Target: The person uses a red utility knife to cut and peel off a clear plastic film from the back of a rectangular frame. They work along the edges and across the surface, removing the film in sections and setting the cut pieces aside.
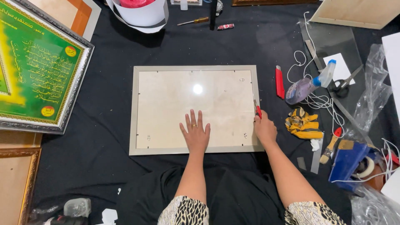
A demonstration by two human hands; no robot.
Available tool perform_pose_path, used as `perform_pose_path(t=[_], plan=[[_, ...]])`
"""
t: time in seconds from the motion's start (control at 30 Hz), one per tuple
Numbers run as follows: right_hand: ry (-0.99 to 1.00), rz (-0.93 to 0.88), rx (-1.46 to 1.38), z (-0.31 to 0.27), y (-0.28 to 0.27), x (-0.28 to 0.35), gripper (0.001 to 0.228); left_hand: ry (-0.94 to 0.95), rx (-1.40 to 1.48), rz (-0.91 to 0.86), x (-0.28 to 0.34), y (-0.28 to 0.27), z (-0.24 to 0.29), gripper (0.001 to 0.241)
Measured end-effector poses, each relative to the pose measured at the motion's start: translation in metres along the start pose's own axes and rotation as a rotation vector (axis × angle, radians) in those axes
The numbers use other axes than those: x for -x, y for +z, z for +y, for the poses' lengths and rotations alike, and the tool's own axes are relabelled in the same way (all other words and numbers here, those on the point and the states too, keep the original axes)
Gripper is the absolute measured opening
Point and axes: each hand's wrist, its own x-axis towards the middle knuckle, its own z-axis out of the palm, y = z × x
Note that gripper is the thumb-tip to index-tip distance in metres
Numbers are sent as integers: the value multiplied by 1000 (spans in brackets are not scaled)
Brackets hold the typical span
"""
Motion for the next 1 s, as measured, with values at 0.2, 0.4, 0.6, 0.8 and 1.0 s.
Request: perform_pose_path(t=[0.2,0.4,0.6,0.8,1.0], plan=[[-5,-33,15,5,1,7,49,74,83,-130,-9,2,-16,93],[19,-51,-4,13,7,11,49,178,98,-191,35,-12,-9,117],[7,-67,6,13,4,22,49,107,31,-263,61,-23,13,128],[7,-67,-17,10,4,23,48,155,37,-224,59,4,3,122],[18,-76,-33,8,1,23,48,175,89,-155,53,8,0,125]])
